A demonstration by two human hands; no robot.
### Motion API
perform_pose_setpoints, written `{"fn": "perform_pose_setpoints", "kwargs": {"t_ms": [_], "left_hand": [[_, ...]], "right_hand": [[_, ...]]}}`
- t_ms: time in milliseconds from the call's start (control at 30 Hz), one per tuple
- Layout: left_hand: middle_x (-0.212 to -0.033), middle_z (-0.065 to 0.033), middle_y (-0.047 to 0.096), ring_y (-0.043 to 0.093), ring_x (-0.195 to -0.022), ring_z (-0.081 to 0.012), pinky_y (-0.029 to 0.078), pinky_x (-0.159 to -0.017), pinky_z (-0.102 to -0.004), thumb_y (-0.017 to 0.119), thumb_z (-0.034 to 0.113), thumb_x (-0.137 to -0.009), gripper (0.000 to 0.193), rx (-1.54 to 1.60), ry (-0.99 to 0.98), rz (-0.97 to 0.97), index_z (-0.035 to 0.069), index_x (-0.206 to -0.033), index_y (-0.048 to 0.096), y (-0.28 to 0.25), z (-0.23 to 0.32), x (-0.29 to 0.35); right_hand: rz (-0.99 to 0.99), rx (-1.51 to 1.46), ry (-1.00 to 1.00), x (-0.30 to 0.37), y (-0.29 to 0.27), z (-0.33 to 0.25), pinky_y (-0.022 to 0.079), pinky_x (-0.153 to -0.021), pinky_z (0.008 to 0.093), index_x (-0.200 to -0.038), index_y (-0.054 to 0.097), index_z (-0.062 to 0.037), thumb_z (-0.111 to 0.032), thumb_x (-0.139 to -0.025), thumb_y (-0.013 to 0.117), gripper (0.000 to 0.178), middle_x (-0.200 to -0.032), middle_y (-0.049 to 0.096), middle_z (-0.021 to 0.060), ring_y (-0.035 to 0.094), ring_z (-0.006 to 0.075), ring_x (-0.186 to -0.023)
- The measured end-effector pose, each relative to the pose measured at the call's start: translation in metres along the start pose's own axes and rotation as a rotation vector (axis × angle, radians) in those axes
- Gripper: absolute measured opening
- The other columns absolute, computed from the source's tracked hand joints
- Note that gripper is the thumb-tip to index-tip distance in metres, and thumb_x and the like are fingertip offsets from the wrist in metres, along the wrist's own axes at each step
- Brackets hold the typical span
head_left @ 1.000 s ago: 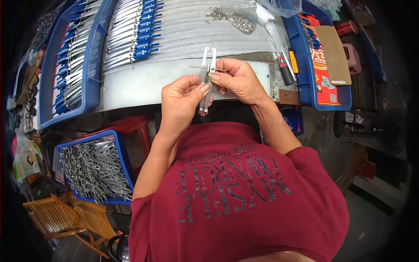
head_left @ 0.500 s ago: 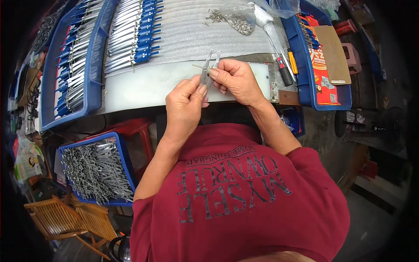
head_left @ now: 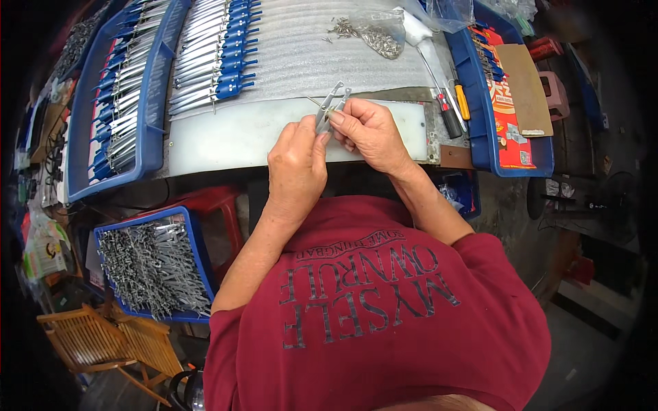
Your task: Assembling small metal components and spring clips at a manual workstation using a handheld applicator tool.
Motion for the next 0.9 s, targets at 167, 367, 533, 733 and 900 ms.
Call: {"fn": "perform_pose_setpoints", "kwargs": {"t_ms": [167, 367, 533, 733, 900], "left_hand": [[-0.068, -0.0148, 0.048, 0.048, -0.060, -0.0306, 0.038, -0.050, -0.0367, 0.054, 0.000, -0.071, 0.022, 0.033, -0.001, 0.016, -0.002, -0.092, 0.049, 0.000, -0.002, 0.000], [-0.064, -0.0115, 0.047, 0.048, -0.055, -0.0228, 0.037, -0.048, -0.0319, 0.056, 0.003, -0.072, 0.020, 0.161, -0.046, 0.050, -0.003, -0.091, 0.053, -0.003, 0.001, -0.002], [-0.063, -0.0063, 0.048, 0.047, -0.050, -0.0117, 0.036, -0.044, -0.0249, 0.055, 0.005, -0.076, 0.013, 0.360, -0.286, 0.031, -0.003, -0.087, 0.056, -0.006, 0.003, -0.001], [-0.072, -0.0034, 0.054, 0.047, -0.052, -0.0057, 0.039, -0.047, -0.0173, 0.050, 0.010, -0.082, 0.019, 0.609, -0.404, -0.042, -0.004, -0.093, 0.055, -0.004, -0.004, 0.002], [-0.073, -0.0033, 0.055, 0.050, -0.060, -0.0067, 0.042, -0.051, -0.0183, 0.050, 0.011, -0.082, 0.020, 0.797, -0.482, -0.032, -0.005, -0.094, 0.054, -0.004, 0.000, 0.000]], "right_hand": [[-0.028, 0.033, -0.009, 0.000, -0.001, -0.003, 0.030, -0.041, 0.0162, -0.063, 0.046, -0.0059, -0.018, -0.082, 0.050, 0.022, -0.056, 0.046, -0.0024, 0.038, 0.0026, -0.047], [-0.056, 0.023, -0.031, -0.002, -0.003, -0.007, 0.030, -0.042, 0.0166, -0.064, 0.046, -0.0053, -0.017, -0.081, 0.051, 0.021, -0.057, 0.046, -0.0019, 0.038, 0.0033, -0.048], [-0.033, -0.006, -0.071, -0.001, -0.003, -0.007, 0.031, -0.043, 0.0165, -0.068, 0.048, -0.0043, -0.016, -0.082, 0.050, 0.019, -0.057, 0.045, -0.0015, 0.038, 0.0034, -0.049], [0.037, -0.009, -0.109, 0.002, 0.001, -0.008, 0.031, -0.043, 0.0165, -0.070, 0.049, -0.0041, -0.016, -0.082, 0.049, 0.017, -0.057, 0.045, -0.0020, 0.038, 0.0033, -0.049], [0.029, 0.017, -0.115, 0.002, 0.002, -0.012, 0.030, -0.043, 0.0166, -0.070, 0.049, -0.0040, -0.016, -0.082, 0.049, 0.017, -0.057, 0.045, -0.0023, 0.038, 0.0031, -0.049]]}}
Point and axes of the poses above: each hand's wrist, its own x-axis away from the middle knuckle, its own y-axis out of the palm, z = x × y, the point moved 1 cm from there along -x, towards the middle knuckle
